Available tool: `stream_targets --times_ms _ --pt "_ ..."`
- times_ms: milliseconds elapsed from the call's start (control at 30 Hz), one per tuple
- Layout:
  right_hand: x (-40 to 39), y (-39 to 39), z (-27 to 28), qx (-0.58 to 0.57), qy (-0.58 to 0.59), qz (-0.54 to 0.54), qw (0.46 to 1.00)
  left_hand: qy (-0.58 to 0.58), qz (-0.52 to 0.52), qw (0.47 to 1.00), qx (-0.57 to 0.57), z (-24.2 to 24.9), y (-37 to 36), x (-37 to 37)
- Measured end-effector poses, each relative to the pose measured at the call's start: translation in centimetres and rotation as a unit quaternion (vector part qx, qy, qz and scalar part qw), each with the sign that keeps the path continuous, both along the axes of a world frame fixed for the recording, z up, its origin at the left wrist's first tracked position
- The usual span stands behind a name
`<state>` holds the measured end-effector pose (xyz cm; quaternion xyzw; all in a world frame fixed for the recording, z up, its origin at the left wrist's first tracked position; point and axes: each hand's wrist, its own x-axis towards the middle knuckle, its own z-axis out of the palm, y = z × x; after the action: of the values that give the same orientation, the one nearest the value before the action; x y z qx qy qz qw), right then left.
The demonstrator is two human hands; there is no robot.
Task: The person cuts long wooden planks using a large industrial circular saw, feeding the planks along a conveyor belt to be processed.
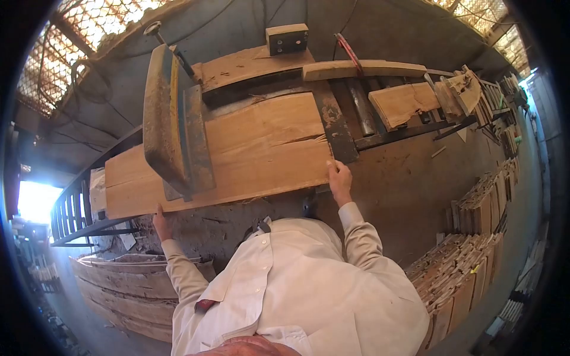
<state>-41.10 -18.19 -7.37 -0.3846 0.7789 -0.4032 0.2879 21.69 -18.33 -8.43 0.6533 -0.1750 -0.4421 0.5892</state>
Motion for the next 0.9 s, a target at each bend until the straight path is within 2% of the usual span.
stream_targets --times_ms 100,200,367,467,533,600,667,767,800,833,867,900 --pt "-2.5 -1.6 -0.3 0.032 0.057 -0.020 0.998 0.024 -0.022 0.999 0.003 -0.7 -0.6 -1.6" --pt "-4.9 -3.1 0.2 0.023 0.197 0.040 0.979 0.031 -0.036 0.998 0.030 -0.6 -1.4 -2.9" --pt "-7.0 -3.2 -2.9 -0.053 0.171 0.059 0.982 0.018 -0.071 0.996 0.048 0.6 -1.7 -3.6" --pt "-7.0 -3.1 -4.6 -0.094 0.174 0.067 0.978 -0.162 -0.205 0.965 -0.001 -1.6 -1.0 -2.2" --pt "-7.2 -4.0 -5.0 -0.111 0.194 0.063 0.973 -0.122 -0.171 0.978 0.009 -3.2 -1.3 -1.1" --pt "-7.1 -4.7 -5.1 -0.115 0.213 0.047 0.969 -0.205 -0.195 0.959 0.015 -3.8 -1.4 -0.5" --pt "-6.7 -5.5 -5.0 -0.109 0.232 0.025 0.966 -0.400 -0.262 0.878 0.014 -4.2 -1.3 -0.3" --pt "-6.7 -5.7 -5.8 -0.113 0.243 0.009 0.963 -0.493 -0.278 0.824 0.026 -0.5 -0.8 -3.3" --pt "-6.8 -5.7 -5.8 -0.113 0.236 0.010 0.965 -0.320 -0.207 0.924 0.027 -0.9 -1.1 -3.1" --pt "-6.8 -5.6 -5.6 -0.112 0.228 0.012 0.967 -0.134 -0.126 0.982 0.029 -1.6 -1.4 -2.8" --pt "-6.7 -5.6 -5.4 -0.112 0.220 0.013 0.969 0.057 -0.038 0.997 0.027 -2.2 -1.6 -2.3" --pt "-6.7 -5.6 -5.4 -0.114 0.220 0.013 0.969 -0.003 -0.071 0.997 0.013 -2.5 -1.6 -2.4"
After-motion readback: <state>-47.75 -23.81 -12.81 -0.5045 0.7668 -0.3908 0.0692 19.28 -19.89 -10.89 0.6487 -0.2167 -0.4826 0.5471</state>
